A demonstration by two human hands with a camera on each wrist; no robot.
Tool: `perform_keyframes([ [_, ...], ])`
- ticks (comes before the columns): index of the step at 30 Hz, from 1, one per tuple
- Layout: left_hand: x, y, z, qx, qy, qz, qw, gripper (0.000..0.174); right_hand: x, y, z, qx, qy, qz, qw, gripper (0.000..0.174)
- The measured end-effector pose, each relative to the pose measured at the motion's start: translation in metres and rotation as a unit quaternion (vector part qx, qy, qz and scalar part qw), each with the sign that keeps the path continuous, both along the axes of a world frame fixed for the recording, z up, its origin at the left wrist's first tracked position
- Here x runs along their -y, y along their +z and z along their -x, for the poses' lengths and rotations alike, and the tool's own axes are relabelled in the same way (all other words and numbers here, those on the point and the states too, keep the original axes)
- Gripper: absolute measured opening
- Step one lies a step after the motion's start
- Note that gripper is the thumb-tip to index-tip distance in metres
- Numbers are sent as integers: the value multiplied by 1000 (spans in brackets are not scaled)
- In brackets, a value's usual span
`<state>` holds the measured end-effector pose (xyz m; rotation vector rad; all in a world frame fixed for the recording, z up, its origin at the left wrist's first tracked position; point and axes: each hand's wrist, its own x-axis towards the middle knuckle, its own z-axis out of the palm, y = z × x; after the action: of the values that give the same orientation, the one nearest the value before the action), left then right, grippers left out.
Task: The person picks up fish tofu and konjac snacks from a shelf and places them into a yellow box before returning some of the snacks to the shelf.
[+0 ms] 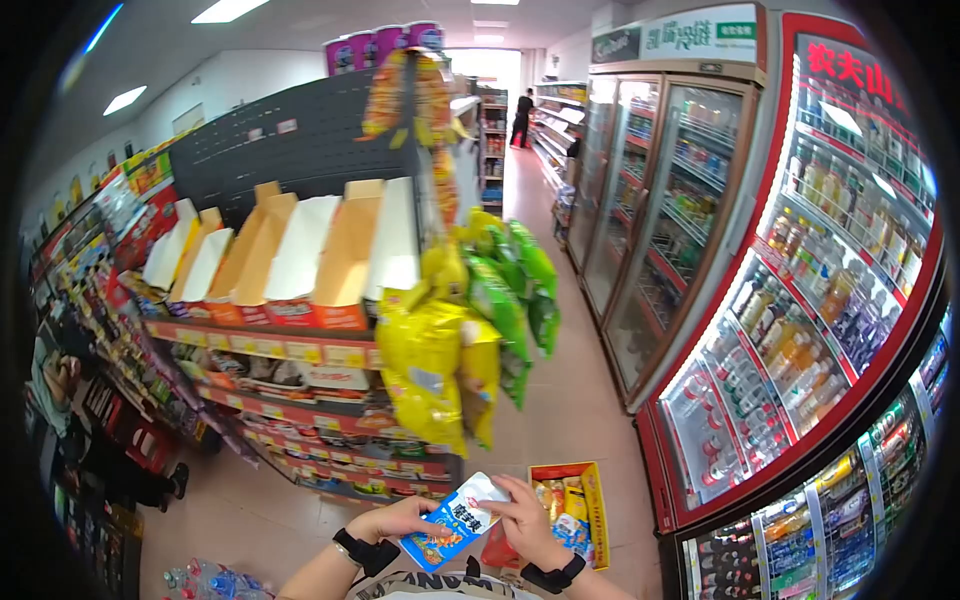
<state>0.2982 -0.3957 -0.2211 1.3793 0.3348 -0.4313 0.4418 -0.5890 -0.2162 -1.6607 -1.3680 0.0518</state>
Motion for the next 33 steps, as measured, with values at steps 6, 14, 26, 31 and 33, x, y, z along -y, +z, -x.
perform_keyframes([
  [6,-40,6,105,-4,92,-29,995,35,-69,-4,80,-417,81,26,905,35],
  [14,-67,3,222,21,187,-118,975,35,-149,0,160,-486,207,185,828,34],
  [26,-96,5,302,10,402,-188,896,32,-273,3,227,-335,366,337,800,36],
  [31,-137,2,309,-8,427,-200,882,31,-331,1,234,-280,419,307,807,37],
  [33,-159,20,307,-7,438,-207,875,31,-350,21,234,-256,419,295,820,35],
])
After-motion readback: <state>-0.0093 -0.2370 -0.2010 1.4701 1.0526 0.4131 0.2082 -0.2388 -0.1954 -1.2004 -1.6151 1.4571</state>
